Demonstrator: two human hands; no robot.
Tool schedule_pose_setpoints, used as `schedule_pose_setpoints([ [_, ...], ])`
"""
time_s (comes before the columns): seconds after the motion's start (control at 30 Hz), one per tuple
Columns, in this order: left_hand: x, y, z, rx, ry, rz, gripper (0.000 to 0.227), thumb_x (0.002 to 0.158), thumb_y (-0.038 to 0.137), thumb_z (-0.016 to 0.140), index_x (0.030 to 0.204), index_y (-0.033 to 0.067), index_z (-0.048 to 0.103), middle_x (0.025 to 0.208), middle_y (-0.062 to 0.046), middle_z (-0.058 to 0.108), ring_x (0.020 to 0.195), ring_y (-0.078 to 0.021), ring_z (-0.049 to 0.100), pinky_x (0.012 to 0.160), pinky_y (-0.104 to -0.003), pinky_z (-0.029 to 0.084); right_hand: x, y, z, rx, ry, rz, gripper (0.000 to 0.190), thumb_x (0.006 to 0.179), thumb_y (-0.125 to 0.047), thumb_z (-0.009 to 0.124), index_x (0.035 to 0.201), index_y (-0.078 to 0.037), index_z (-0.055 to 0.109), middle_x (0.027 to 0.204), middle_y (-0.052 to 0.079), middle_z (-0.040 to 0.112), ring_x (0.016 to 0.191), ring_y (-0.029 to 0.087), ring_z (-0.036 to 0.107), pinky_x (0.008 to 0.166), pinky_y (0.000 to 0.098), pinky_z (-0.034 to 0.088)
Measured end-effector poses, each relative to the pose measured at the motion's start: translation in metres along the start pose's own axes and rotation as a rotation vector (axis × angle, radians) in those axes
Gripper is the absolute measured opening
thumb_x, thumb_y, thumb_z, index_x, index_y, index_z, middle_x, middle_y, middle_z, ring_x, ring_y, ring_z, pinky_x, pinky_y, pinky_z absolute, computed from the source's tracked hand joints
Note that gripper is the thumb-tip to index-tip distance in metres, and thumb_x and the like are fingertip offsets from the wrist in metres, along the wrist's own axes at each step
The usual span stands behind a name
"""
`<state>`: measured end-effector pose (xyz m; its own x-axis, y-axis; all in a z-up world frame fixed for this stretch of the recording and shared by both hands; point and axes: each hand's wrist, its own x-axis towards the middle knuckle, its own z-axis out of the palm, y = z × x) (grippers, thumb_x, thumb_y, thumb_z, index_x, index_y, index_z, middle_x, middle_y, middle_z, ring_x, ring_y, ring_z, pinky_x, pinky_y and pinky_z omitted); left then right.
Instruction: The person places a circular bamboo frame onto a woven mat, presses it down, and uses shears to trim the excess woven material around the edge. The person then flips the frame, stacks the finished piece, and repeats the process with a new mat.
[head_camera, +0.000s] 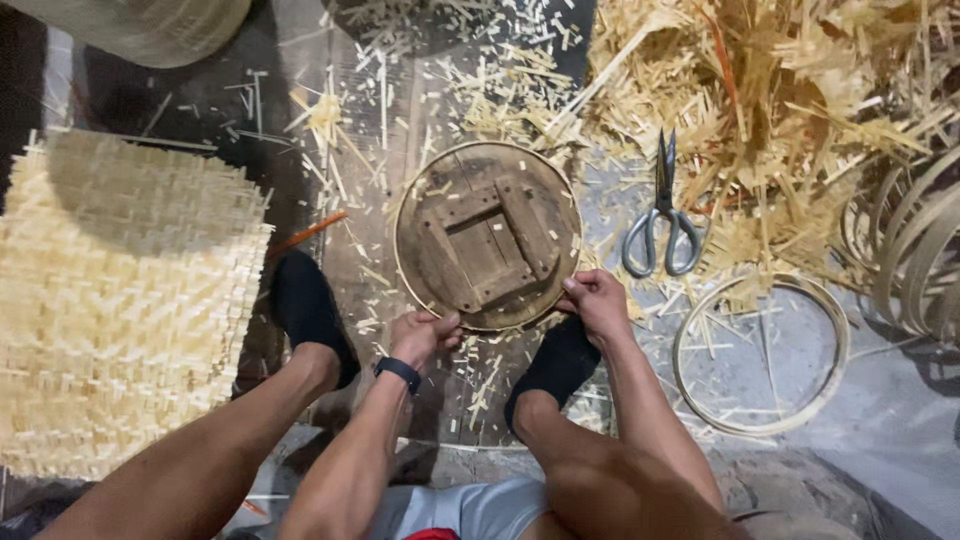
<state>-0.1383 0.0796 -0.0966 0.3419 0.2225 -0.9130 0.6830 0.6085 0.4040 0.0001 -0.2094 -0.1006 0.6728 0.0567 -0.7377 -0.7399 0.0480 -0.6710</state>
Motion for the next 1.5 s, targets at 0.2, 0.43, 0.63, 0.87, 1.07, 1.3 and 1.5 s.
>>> schedule_pose_setpoints([
  [0.2,0.001,0.000,-0.005,0.109,0.014,0.051,0.018,0.083,0.002,0.083,0.079,-0.0069,0.067,0.073,-0.018,0.072,0.060,-0.0216,0.072,0.049,-0.031,0.056,-0.001,-0.004,0.005,-0.073,0.052,-0.033,0.013,0.093,-0.003,0.071,0.094,0.005,0.060,0.082,0.013,0.068,0.066,0.022,0.071,0.058,0.0335,0.063],
  [0.43,-0.027,0.023,0.021,0.171,0.201,0.198,0.024,0.079,0.014,0.086,0.090,0.0018,0.069,0.079,-0.009,0.075,0.064,-0.0157,0.068,0.053,-0.028,0.052,-0.013,-0.023,0.008,-0.095,0.035,-0.012,0.017,0.091,-0.005,0.072,0.097,0.006,0.062,0.083,0.012,0.070,0.070,0.021,0.072,0.062,0.0340,0.063],
  [0.63,-0.053,0.066,0.025,0.039,0.075,0.054,0.026,0.082,0.027,0.081,0.094,0.0070,0.070,0.074,-0.004,0.070,0.053,-0.0158,0.055,0.048,-0.030,0.044,-0.058,-0.094,0.045,-0.624,0.179,-0.550,0.038,0.092,-0.019,0.078,0.122,-0.001,0.064,0.109,0.015,0.067,0.096,0.023,0.068,0.088,0.0380,0.059],
  [0.87,-0.155,0.174,0.058,0.853,0.289,1.226,0.040,0.087,0.036,0.084,0.108,0.0038,0.071,0.088,-0.010,0.062,0.076,-0.0244,0.057,0.069,-0.043,0.046,-0.090,-0.162,0.123,-0.016,-0.535,-0.483,0.053,0.098,-0.020,0.072,0.140,0.000,0.048,0.129,0.013,0.061,0.121,0.023,0.060,0.108,0.0385,0.050],
  [1.07,-0.181,0.171,0.104,0.708,-0.046,1.527,0.052,0.107,0.039,0.065,0.140,-0.0001,0.060,0.130,-0.019,0.067,0.122,-0.0308,0.065,0.106,-0.038,0.053,-0.095,-0.139,0.114,0.496,-0.442,-0.247,0.051,0.097,-0.019,0.072,0.135,0.004,0.047,0.126,0.015,0.061,0.121,0.032,0.060,0.109,0.0514,0.050],
  [1.3,-0.095,0.196,0.066,0.671,0.410,1.239,0.057,0.107,0.050,0.045,0.131,0.0051,0.071,0.068,-0.008,0.062,0.054,-0.0180,0.053,0.046,-0.037,0.043,-0.104,-0.085,0.002,0.571,-0.229,-0.117,0.079,0.092,-0.057,0.054,0.152,-0.007,0.043,0.147,0.016,0.055,0.133,0.034,0.055,0.113,0.0536,0.045],
  [1.5,-0.072,0.282,-0.010,0.528,0.517,0.892,0.070,0.113,0.052,0.056,0.078,-0.0081,0.063,0.065,-0.004,0.046,0.064,-0.0162,0.035,0.058,-0.042,0.027,-0.081,-0.054,0.024,0.692,-0.252,-0.061,0.069,0.097,-0.052,0.045,0.152,-0.010,0.042,0.149,0.012,0.055,0.134,0.031,0.056,0.112,0.0522,0.045],
])
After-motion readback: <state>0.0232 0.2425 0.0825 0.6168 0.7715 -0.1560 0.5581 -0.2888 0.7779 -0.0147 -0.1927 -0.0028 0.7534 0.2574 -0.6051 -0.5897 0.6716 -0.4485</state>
